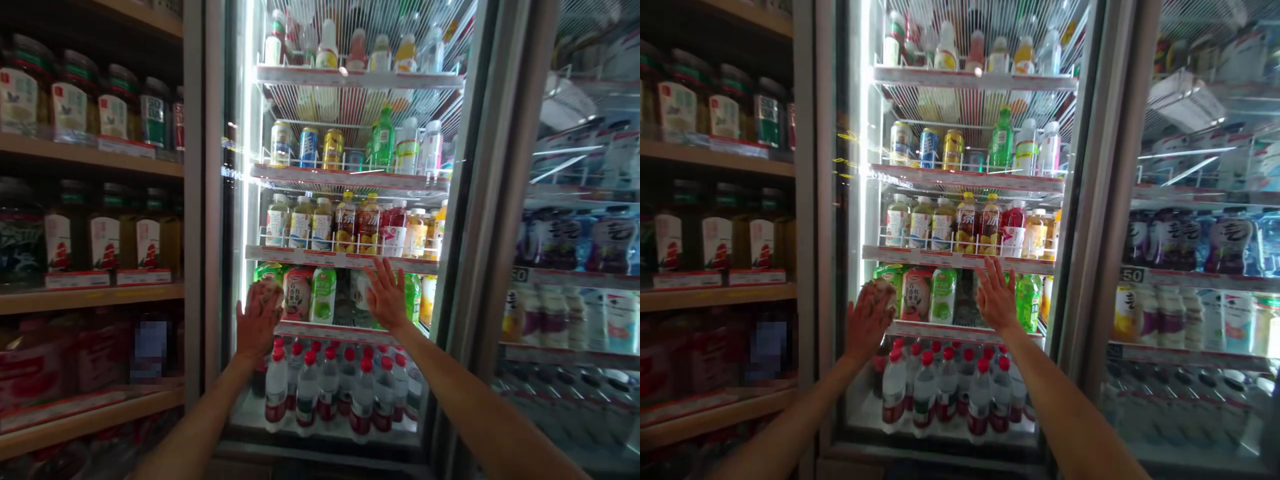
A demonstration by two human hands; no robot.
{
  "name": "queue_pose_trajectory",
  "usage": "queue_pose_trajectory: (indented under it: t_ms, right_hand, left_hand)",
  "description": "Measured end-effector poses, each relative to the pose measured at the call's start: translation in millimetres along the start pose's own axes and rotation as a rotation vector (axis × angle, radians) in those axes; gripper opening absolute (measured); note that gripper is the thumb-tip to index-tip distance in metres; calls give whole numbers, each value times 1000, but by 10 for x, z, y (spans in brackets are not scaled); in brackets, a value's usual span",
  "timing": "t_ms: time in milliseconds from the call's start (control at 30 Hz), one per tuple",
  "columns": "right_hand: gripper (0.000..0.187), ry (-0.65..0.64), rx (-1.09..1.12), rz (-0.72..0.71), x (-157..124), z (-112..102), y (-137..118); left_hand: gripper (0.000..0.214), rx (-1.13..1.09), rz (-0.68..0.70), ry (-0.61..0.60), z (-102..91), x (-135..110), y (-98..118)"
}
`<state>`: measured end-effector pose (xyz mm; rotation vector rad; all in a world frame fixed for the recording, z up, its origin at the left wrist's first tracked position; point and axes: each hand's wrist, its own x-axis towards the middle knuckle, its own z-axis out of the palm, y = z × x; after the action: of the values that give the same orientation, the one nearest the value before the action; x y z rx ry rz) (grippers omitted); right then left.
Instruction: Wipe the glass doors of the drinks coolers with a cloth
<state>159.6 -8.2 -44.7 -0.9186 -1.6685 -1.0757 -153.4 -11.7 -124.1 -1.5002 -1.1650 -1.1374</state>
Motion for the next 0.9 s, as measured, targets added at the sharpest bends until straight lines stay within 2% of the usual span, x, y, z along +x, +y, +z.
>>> queue_pose_trajectory:
  t_ms: [67, 100, 133, 233, 300, 467, 500, 533, 633, 667, 700, 733, 767, 867, 900]
  right_hand:
    - [51, 2, 4, -2, -2, -1, 1]
    - [51, 7, 4, 1, -1, 0, -4]
    - [50, 12, 4, 5, 0, 1, -10]
    - [46, 28, -4, 10, 6, 4, -29]
    - [44, 36, -16, 0, 7, 4, -29]
    - [43, 39, -27, -3, 6, 3, -26]
    - [43, 37, -24, 4, 8, 2, -32]
    - [44, 35, -18, 11, 10, 0, -40]
    - [47, 26, -4, 25, 11, -19, -47]
    - [49, 23, 0, 20, 7, -30, -37]
    - [50, 19, 6, 9, 1, -41, -19]
    - [51, 17, 14, -5, -7, -53, 6]
    - [52, 13, 24, -26, -17, -64, 35]
    - [55, 9, 68, -85, -47, -83, 115]
    - [55, 18, 83, -92, -53, -85, 127]
  left_hand:
    - [49, 26, -182, 56, 5, 3, -56]
    - [49, 20, -189, 55, 4, -8, -43]
    - [48, -1, -126, 31, 3, -22, -5]
    - [43, -82, 186, -61, 8, -23, 177]
    - [41, -99, 252, -53, 25, 81, 265]
    - [42, -60, -52, 138, 85, 622, 384]
    - [42, -53, -55, 160, 96, 714, 442]
    - [43, -52, 9, 159, 106, 787, 514]
    - [43, -78, 435, 85, 120, 933, 726]
    - [43, -86, 538, 52, 115, 980, 761]
    - [43, -90, 573, 23, 104, 1035, 766]
    - [42, -88, 527, 0, 87, 1099, 741]
    - [41, -83, 409, -12, 64, 1170, 693]
    - [44, -53, -110, 21, 0, 1361, 523]
    - [44, -44, -214, 27, -9, 1395, 499]
